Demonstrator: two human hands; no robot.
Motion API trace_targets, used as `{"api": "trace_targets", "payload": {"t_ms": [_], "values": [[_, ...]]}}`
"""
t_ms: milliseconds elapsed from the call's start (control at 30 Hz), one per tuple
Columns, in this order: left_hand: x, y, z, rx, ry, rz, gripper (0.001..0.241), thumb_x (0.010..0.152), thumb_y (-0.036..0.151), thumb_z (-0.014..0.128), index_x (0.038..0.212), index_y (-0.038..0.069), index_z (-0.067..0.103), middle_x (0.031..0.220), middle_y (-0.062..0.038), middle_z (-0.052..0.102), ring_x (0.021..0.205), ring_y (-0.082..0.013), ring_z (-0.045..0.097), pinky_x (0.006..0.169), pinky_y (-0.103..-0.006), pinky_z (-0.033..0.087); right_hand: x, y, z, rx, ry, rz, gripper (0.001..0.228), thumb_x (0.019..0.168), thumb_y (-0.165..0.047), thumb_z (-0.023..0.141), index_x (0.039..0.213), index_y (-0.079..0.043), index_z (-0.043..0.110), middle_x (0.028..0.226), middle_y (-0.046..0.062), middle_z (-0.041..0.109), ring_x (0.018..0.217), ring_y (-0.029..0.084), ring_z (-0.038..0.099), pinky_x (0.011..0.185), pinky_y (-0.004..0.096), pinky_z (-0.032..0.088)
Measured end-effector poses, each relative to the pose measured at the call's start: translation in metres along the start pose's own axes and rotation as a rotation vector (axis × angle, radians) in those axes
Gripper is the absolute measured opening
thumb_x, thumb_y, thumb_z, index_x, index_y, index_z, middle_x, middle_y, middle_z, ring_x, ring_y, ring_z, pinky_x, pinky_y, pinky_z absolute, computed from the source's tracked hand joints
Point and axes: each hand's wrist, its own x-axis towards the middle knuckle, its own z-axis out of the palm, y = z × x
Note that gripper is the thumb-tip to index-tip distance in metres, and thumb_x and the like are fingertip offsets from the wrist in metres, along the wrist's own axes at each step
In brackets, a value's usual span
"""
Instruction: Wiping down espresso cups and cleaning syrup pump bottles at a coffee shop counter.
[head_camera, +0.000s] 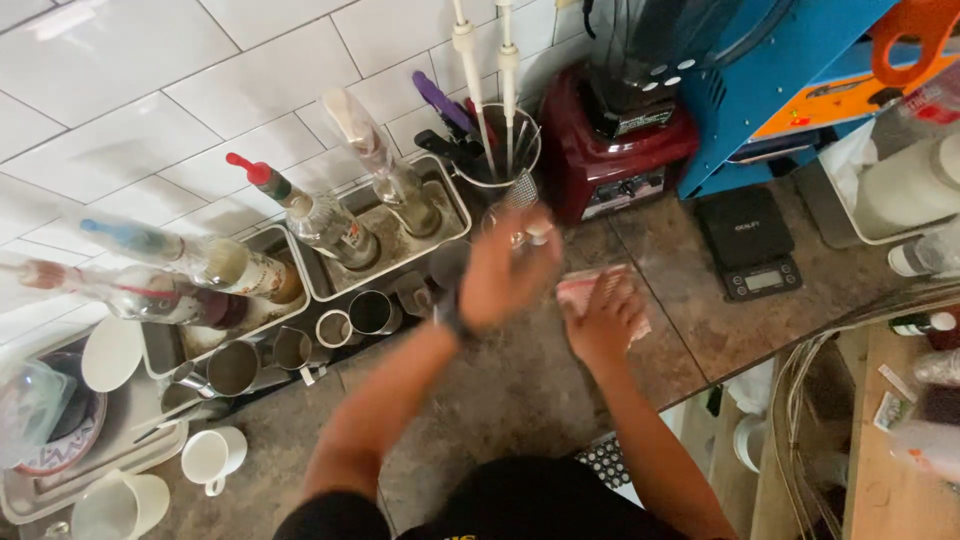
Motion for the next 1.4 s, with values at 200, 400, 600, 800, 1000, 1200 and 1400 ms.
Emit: {"api": "trace_targets", "payload": {"t_ms": [200, 400, 600, 800, 1000, 1200, 1400], "values": [[-0.260, 0.008, -0.075, 0.348, -0.392, -0.372, 0.048, 0.089, 0.032, 0.077, 0.127, 0.004, 0.064, 0.129, -0.014, 0.065, 0.116, -0.0345, 0.063, 0.094, -0.0429, 0.054, -0.070, 0.058, 0.021, 0.063, 0.007, -0.768, 0.076, 0.096, -0.061, 0.051, 0.148, -0.005, 0.048, 0.158, 0.018, 0.044, 0.143, 0.040, 0.040, 0.115, 0.054, 0.030], [-0.409, 0.024, -0.163, 1.126, -0.343, -0.930, 0.082, 0.081, 0.076, 0.054, 0.154, 0.041, 0.046, 0.173, 0.000, 0.026, 0.155, -0.0424, 0.023, 0.114, -0.0709, 0.025, 0.014, 0.098, 0.013, -0.177, 0.227, -0.488, 0.079, 0.104, -0.046, 0.040, 0.163, 0.005, 0.023, 0.169, 0.024, 0.022, 0.155, 0.045, 0.021, 0.122, 0.059, 0.021], [-0.415, -0.007, -0.216, 1.097, -0.236, -0.857, 0.079, 0.088, 0.073, 0.049, 0.154, 0.028, 0.050, 0.174, -0.015, 0.022, 0.159, -0.0429, 0.014, 0.122, -0.0632, 0.016, -0.046, -0.027, -0.010, 0.247, 0.029, -0.540, 0.091, 0.088, -0.040, 0.074, 0.159, -0.002, 0.031, 0.154, 0.028, 0.037, 0.138, 0.048, 0.036, 0.116, 0.064, 0.027], [-0.410, -0.004, -0.226, 1.019, -0.263, -0.813, 0.072, 0.088, 0.063, 0.055, 0.149, 0.026, 0.056, 0.173, -0.015, 0.026, 0.159, -0.0414, 0.021, 0.126, -0.0567, 0.020, -0.105, 0.017, -0.022, 0.350, -0.100, -0.946, 0.016, 0.088, -0.033, 0.065, 0.092, -0.022, 0.076, 0.141, 0.008, 0.063, 0.143, 0.028, 0.048, 0.118, 0.048, 0.034], [-0.398, -0.005, -0.226, 1.009, -0.211, -0.815, 0.063, 0.092, 0.062, 0.064, 0.149, 0.035, 0.056, 0.169, -0.015, 0.033, 0.156, -0.0437, 0.024, 0.120, -0.0611, 0.026, -0.037, 0.033, 0.048, -0.156, 0.131, -0.265, 0.078, 0.111, -0.048, 0.047, 0.164, 0.004, 0.024, 0.167, 0.031, 0.018, 0.152, 0.054, 0.020, 0.117, 0.070, 0.019], [-0.403, -0.005, -0.234, 0.975, -0.196, -0.747, 0.066, 0.093, 0.064, 0.063, 0.151, 0.033, 0.055, 0.168, -0.016, 0.032, 0.154, -0.0439, 0.027, 0.116, -0.0614, 0.029, -0.172, -0.008, 0.101, -0.063, -0.040, -1.062, 0.072, 0.086, -0.053, 0.065, 0.150, -0.021, 0.055, 0.148, 0.007, 0.058, 0.140, 0.036, 0.048, 0.122, 0.058, 0.025], [-0.403, -0.003, -0.242, 0.912, -0.149, -0.708, 0.080, 0.081, 0.065, 0.073, 0.152, 0.033, 0.054, 0.169, -0.016, 0.032, 0.154, -0.0439, 0.028, 0.117, -0.0602, 0.028, -0.103, -0.006, 0.056, -0.230, 0.044, -0.765, 0.067, 0.091, -0.034, 0.069, 0.148, -0.002, 0.057, 0.157, 0.027, 0.049, 0.146, 0.050, 0.041, 0.120, 0.059, 0.027]]}}
